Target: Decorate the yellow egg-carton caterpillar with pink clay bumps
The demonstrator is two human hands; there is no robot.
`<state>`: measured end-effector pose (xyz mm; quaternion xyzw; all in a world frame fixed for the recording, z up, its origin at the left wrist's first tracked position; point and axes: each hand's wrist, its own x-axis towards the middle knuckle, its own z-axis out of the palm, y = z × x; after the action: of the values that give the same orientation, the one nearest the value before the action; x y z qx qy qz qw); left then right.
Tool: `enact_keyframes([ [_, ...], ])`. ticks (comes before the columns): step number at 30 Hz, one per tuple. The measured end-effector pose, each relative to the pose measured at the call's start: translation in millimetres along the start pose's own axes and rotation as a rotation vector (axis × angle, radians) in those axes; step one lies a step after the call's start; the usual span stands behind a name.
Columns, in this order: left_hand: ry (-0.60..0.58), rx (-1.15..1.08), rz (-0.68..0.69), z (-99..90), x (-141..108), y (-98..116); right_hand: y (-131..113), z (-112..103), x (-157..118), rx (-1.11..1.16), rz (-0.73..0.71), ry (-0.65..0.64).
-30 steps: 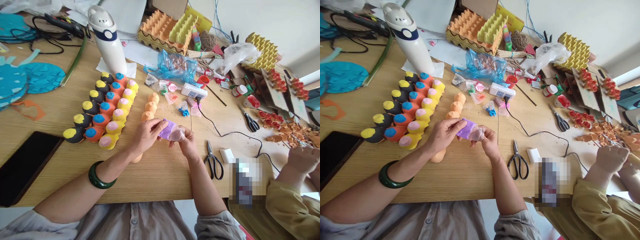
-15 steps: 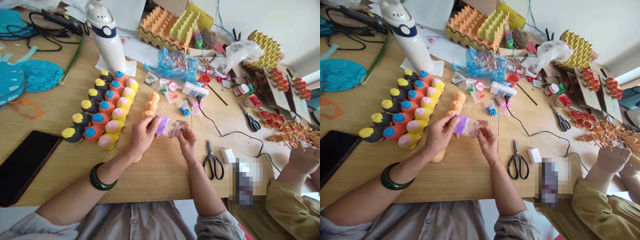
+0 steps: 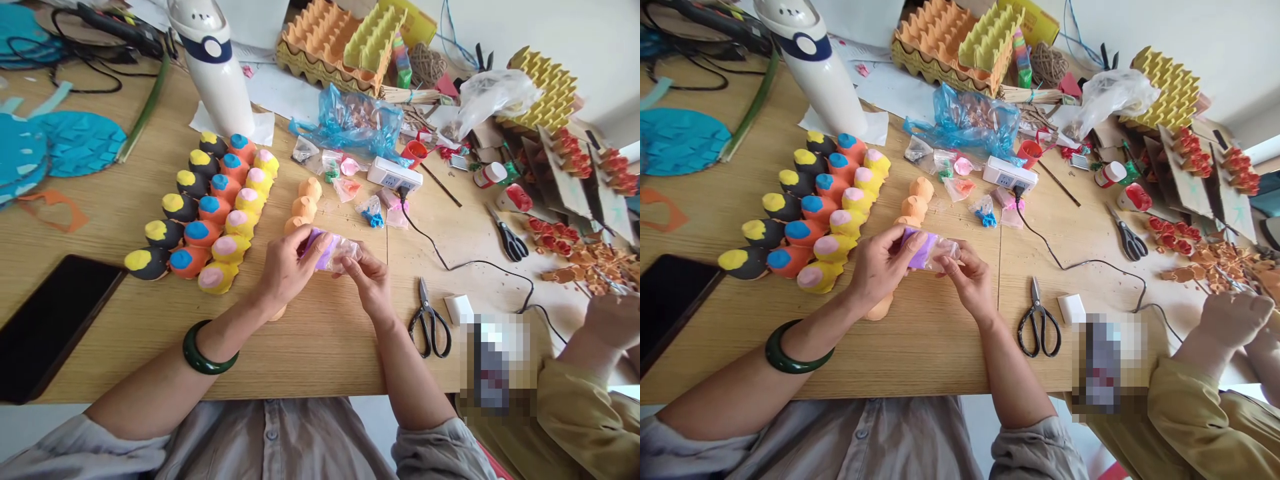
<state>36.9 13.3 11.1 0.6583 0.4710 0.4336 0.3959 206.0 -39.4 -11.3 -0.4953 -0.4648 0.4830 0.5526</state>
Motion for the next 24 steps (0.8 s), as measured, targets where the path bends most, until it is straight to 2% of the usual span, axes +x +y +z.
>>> enact_keyframes([
  [4, 0.064, 0.076, 0.029, 2.5, -1, 1, 0, 1, 0, 0.018, 0.043, -0.030],
  [8, 0.011, 0.104, 0.045, 2.2, -1, 0, 6, -1, 0, 0.054, 0.020, -0.076],
  [13, 0.017, 0.142, 0.069, -0.3, 1, -4, 9, 0, 1, 0.201, 0.076, -0.054],
  [18, 0.028, 0.122, 0.068, -0.8, 2, -6, 16, 2, 1, 0.177, 0.153, -0.023],
  [24, 0.007, 0.039, 0.031, -2.0, 3, -3, 15, 8, -7, 0.100, 0.054, -0.072],
])
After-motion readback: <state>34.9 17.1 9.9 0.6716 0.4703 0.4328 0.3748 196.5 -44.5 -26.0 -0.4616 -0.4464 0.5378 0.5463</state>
